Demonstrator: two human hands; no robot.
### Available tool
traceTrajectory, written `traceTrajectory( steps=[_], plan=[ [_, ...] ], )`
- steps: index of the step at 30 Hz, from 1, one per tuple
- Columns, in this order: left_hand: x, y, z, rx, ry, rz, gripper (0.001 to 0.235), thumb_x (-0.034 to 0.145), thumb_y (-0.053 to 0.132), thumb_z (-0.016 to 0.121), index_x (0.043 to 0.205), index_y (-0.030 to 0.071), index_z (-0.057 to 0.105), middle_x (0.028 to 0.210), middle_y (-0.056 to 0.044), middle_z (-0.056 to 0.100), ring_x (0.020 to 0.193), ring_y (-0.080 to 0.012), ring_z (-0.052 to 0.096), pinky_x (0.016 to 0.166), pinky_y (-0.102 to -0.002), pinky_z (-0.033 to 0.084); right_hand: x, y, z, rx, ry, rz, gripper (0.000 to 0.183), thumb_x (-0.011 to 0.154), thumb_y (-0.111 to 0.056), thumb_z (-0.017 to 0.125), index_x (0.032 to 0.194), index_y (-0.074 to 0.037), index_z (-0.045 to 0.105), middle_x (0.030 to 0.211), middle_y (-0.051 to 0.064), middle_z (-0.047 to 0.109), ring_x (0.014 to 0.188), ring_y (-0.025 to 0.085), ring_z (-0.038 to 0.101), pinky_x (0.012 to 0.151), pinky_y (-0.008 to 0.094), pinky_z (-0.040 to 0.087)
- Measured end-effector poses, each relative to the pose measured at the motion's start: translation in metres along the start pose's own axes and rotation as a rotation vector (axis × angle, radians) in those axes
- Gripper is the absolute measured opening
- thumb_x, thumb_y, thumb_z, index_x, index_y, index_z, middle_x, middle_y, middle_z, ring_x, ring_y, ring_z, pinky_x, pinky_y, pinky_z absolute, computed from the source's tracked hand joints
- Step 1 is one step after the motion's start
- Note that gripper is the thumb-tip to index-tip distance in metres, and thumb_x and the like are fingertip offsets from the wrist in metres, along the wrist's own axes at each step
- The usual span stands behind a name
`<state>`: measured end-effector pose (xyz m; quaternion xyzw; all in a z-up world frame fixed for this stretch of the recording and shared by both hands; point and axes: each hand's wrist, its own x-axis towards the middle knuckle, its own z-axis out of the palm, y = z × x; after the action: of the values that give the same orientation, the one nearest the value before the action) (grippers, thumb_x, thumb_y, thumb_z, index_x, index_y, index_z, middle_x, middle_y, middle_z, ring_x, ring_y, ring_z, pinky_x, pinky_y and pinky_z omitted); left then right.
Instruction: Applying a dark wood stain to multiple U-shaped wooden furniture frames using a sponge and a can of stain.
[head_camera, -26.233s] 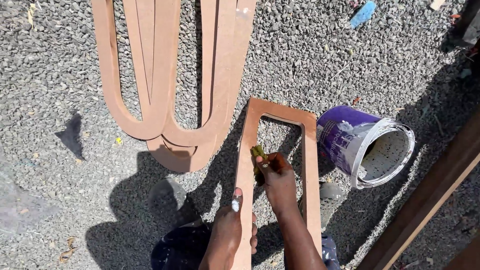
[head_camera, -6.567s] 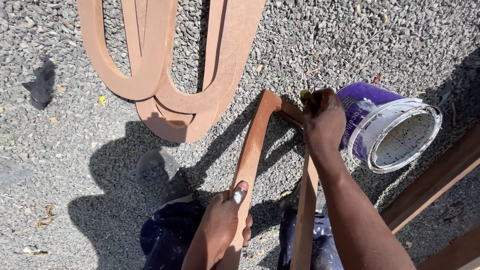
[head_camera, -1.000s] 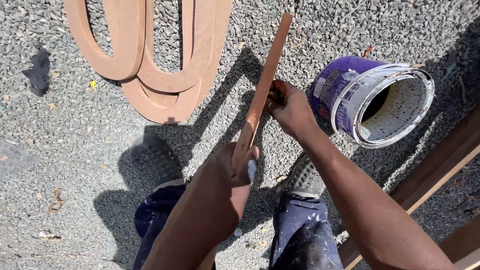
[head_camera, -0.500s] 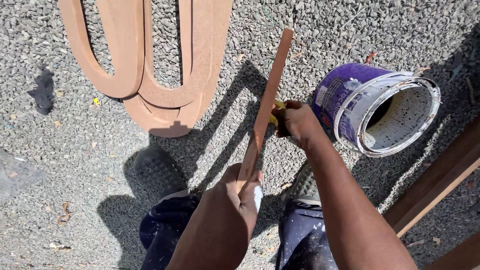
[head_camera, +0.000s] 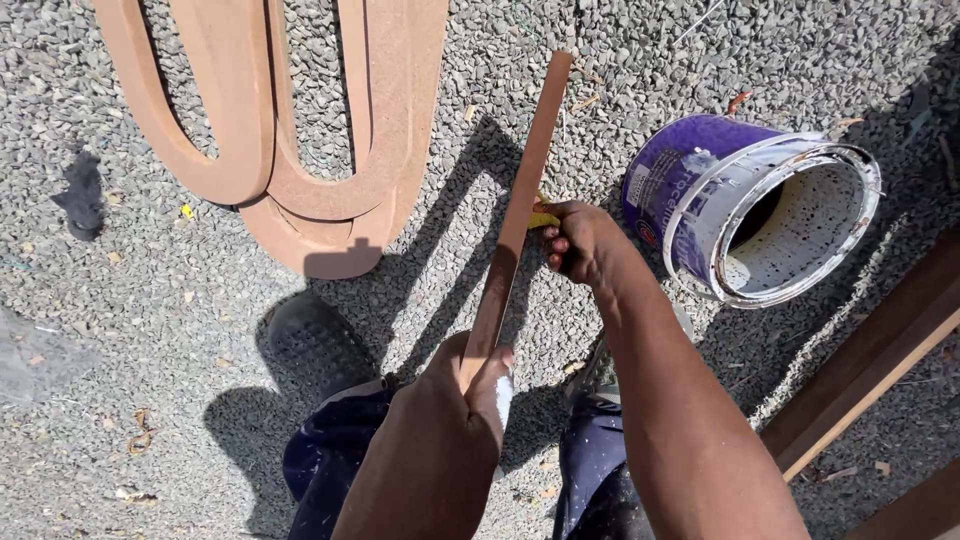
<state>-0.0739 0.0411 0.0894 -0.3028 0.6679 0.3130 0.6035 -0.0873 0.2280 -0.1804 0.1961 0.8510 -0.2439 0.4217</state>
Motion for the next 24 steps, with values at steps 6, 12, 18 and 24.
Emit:
traceTrajectory(
  steps=[6,12,18,24],
  plan=[
    [0.002,-0.002,0.009,0.006,-0.016,-0.035,0.027,0.103,0.045,0.05,0.116,0.024,0.062,0.097,-0.015,0.079,0.099,-0.0415,0.072,0.078,-0.052,0.05,-0.022,-0.018,-0.024,0.043,-0.077,0.082,0.02,0.1,-0.025,0.062,0.118,-0.016,0.062,0.088,0.002,0.071,0.064,0.017,0.062,0.055,0.033,0.056],
    [0.0,0.003,0.006,0.031,-0.017,-0.077,0.029,0.103,0.046,0.048,0.117,0.024,0.061,0.1,-0.017,0.078,0.101,-0.0434,0.071,0.08,-0.053,0.049,-0.018,-0.006,0.005,0.109,-0.159,0.159,0.017,0.099,-0.026,0.061,0.112,-0.016,0.067,0.084,0.001,0.069,0.062,0.014,0.057,0.054,0.031,0.051],
    [0.004,0.002,0.009,0.047,-0.014,-0.076,0.03,0.104,0.046,0.046,0.118,0.023,0.06,0.103,-0.02,0.077,0.103,-0.0453,0.069,0.082,-0.055,0.048,-0.058,-0.012,-0.005,0.165,-0.2,0.225,0.018,0.099,-0.027,0.06,0.106,-0.016,0.072,0.08,0.001,0.067,0.06,0.012,0.053,0.054,0.029,0.047],
    [0.002,0.001,0.012,0.031,0.008,-0.086,0.032,0.103,0.047,0.045,0.118,0.024,0.061,0.1,-0.018,0.078,0.098,-0.0444,0.07,0.08,-0.052,0.047,-0.02,-0.008,-0.002,-0.323,-0.066,-0.103,0.033,0.094,-0.032,0.07,0.121,-0.014,0.064,0.087,0.003,0.068,0.065,0.018,0.061,0.055,0.035,0.053]
  ],
)
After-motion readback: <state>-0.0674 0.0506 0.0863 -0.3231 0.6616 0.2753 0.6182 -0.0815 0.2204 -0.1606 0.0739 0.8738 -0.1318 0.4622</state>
